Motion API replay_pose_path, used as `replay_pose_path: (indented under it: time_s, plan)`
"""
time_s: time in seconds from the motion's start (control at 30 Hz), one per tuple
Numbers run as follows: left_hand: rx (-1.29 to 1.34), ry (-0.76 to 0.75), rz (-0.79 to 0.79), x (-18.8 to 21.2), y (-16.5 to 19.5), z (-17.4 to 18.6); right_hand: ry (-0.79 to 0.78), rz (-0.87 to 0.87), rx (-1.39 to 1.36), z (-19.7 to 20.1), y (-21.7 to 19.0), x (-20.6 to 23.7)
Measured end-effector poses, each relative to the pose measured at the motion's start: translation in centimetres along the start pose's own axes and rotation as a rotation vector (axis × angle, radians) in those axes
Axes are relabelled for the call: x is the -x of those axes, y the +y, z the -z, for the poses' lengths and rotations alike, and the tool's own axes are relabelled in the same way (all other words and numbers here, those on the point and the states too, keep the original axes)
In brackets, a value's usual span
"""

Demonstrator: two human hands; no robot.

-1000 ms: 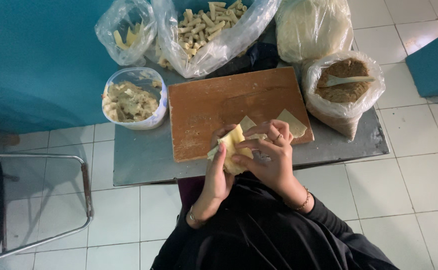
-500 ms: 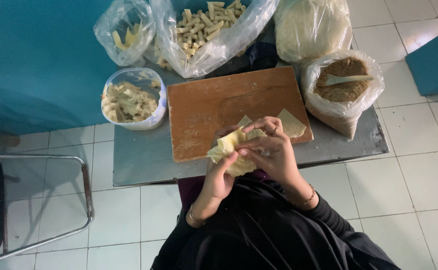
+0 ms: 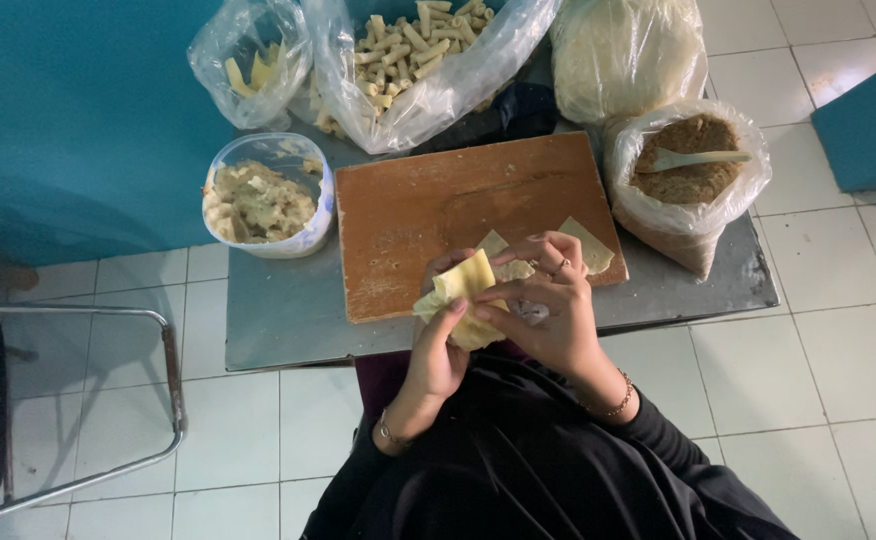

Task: The person cuts thin pastry sheets into triangular pieces on a wooden board, arranges the triangles, spoons filling from a plastic bag onto each piece, and folds them into triangular parcels by hand. At the end the person claps flour off their hands.

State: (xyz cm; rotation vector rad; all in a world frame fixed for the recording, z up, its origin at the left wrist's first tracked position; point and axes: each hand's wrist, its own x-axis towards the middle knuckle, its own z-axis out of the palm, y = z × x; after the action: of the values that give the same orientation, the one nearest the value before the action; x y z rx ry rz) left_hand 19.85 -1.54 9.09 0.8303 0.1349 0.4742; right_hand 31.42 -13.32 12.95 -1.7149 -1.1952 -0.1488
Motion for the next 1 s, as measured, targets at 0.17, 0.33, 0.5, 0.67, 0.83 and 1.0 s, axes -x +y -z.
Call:
replay_pose_path:
  time_s: [0.17, 0.33, 0.5, 0.67, 0.83, 1.0]
  plan:
    - [0.0, -0.039, -0.016, -0.1, 0.2, -0.4, 0.015, -0.012, 0.018, 0.0, -0.1, 0.0]
    - [-0.032, -0.013, -0.015, -0.1, 0.1, -0.3, 0.029, 0.005, 0.052, -0.2, -0.3, 0.1]
    - [-0.114, -0.029, -0.075, -0.1, -0.6, 0.1, 0.048, 0.069, 0.145, -0.4, -0.9, 0.0]
    - [-0.161, -0.017, -0.066, -0.2, -1.3, 0.9, -0.052, 0.11, 0.137, -0.3, -1.4, -0.4]
    - [-0.172, -0.045, -0.066, -0.4, -1.5, 1.3, -0.081, -0.018, -0.013, 0.1, -1.1, -0.7]
    - [-0.056, -0.077, 0.034, -0.3, -1.2, 1.6, -0.037, -0.104, -0.132, 0.6, 0.4, -0.9]
